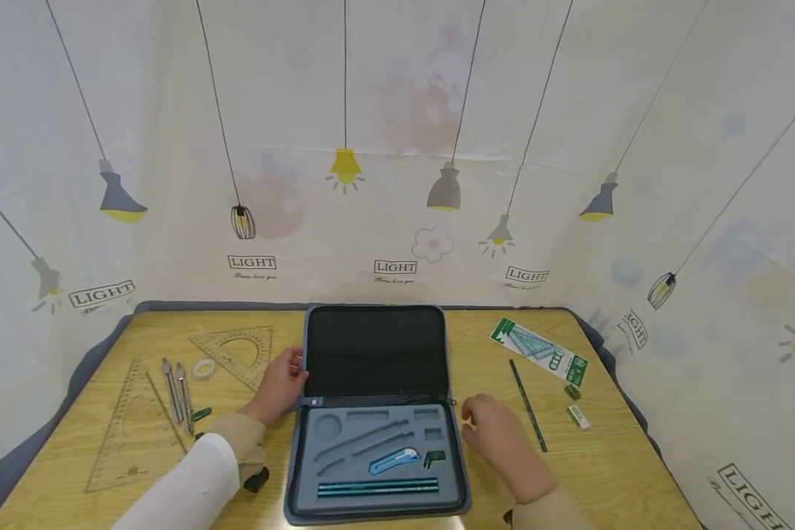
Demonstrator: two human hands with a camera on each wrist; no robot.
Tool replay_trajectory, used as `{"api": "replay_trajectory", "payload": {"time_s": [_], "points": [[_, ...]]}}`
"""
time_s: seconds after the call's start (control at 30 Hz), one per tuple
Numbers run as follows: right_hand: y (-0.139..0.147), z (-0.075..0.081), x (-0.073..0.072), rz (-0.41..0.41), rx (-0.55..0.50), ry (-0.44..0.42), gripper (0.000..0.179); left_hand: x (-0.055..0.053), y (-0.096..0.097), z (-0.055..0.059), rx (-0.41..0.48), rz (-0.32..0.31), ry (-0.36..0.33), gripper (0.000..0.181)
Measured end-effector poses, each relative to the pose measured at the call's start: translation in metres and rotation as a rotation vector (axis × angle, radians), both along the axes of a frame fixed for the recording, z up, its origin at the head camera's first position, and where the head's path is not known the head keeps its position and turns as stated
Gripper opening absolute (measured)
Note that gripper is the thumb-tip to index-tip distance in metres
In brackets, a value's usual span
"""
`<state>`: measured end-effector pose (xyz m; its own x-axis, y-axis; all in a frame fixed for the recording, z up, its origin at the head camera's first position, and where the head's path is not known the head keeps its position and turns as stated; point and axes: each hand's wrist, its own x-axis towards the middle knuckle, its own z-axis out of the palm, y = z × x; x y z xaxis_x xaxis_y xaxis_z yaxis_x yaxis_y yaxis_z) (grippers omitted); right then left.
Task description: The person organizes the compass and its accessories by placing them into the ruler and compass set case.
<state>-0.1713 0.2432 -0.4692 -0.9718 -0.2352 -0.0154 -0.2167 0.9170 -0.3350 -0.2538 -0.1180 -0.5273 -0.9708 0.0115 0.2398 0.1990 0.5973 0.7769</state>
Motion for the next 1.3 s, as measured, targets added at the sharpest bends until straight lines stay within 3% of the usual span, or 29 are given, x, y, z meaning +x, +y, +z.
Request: {"api": "replay_trajectory", "payload": {"time_s": [0.17, 0.33, 0.53, 1.1, 1.3], "points": [[0.053, -0.004, -0.011, -0.197, 0.035, -0.123, 0.028, 0.000, 0.000, -0.001, 0.000, -0.005, -0.013, 0.033], [0.087, -0.015, -0.018, -0.296, 0.066, -0.244, 0.035, 0.000, 0.000, 0.000, -0.008, 0.001, -0.004, 0.033], [0.100, -0.028, -0.016, -0.333, 0.066, -0.303, 0.018, 0.002, 0.002, 0.001, -0.003, -0.003, 0.003, 0.033], [0.094, -0.025, -0.012, -0.363, 0.051, -0.253, 0.029, -0.002, 0.000, -0.003, -0.007, -0.001, 0.008, 0.032], [0.093, -0.027, -0.013, -0.349, 0.043, -0.248, 0.021, -0.002, 0.000, -0.004, -0.014, -0.001, 0.011, 0.032]]}}
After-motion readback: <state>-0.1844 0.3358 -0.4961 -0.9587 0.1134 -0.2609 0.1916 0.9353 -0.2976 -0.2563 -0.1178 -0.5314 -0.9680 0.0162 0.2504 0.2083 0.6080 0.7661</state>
